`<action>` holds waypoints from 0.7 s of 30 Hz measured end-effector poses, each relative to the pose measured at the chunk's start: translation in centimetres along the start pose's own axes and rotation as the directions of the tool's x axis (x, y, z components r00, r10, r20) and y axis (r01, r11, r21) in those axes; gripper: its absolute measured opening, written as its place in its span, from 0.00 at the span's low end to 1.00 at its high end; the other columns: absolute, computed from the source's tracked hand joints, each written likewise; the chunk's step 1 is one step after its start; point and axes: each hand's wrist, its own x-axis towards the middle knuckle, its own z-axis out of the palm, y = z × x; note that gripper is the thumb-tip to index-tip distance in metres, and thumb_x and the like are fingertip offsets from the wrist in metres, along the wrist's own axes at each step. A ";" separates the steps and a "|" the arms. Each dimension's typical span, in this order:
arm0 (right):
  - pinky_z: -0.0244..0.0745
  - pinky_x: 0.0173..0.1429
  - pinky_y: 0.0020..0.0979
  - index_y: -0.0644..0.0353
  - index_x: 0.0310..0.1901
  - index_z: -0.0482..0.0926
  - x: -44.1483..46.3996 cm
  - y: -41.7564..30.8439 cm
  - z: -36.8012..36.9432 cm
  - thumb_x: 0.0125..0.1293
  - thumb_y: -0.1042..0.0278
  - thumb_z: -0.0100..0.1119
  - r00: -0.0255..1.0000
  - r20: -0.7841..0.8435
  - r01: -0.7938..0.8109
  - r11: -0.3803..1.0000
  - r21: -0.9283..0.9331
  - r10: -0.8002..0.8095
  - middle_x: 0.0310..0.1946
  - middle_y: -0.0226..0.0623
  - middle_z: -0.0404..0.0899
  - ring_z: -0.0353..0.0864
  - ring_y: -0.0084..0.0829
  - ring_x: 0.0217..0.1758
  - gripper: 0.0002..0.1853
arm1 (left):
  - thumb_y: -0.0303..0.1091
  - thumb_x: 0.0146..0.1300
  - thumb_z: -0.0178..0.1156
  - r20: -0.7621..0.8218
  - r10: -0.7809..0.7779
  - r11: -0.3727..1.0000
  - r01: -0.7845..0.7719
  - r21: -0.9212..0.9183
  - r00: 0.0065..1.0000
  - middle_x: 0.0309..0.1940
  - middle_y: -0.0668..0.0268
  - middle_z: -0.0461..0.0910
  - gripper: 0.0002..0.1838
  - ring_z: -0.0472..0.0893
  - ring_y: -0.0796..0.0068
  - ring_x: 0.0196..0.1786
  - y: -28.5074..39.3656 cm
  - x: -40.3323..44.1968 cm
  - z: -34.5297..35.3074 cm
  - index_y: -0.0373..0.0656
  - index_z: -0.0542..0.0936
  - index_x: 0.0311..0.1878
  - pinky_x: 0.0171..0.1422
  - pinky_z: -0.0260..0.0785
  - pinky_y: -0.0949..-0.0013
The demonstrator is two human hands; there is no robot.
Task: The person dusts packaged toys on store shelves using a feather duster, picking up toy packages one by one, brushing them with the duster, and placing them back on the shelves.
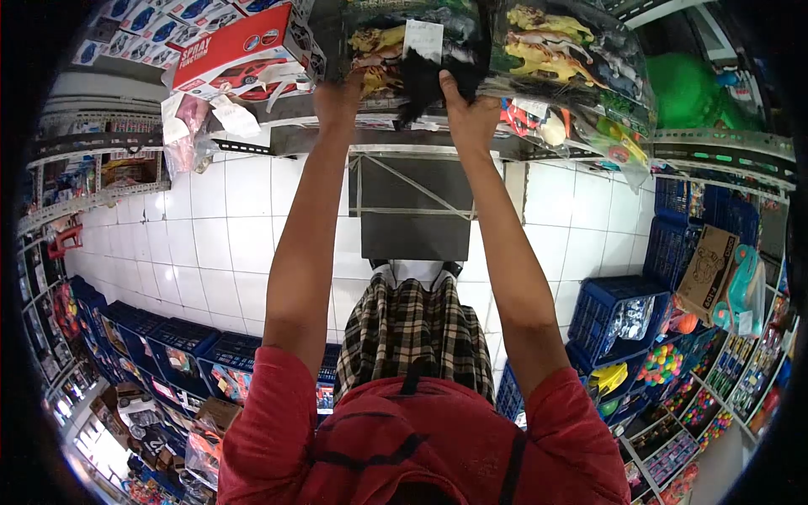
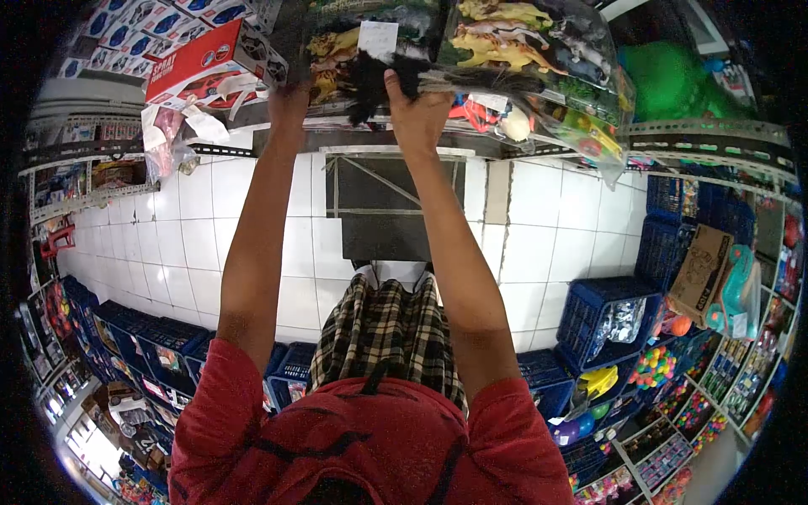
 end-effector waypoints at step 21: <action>0.61 0.25 0.29 0.63 0.10 0.66 -0.2 -1.5 -4.0 0.50 0.48 0.62 0.903 0.203 -0.429 0.814 0.391 0.379 0.09 0.25 0.64 0.60 0.22 0.15 0.27 | 0.43 0.36 0.70 -0.060 0.263 0.965 -0.262 0.024 0.963 0.32 0.54 0.77 0.25 0.77 0.62 0.33 5.5 -1.1 -0.9 0.31 0.75 0.31 0.38 0.67 0.65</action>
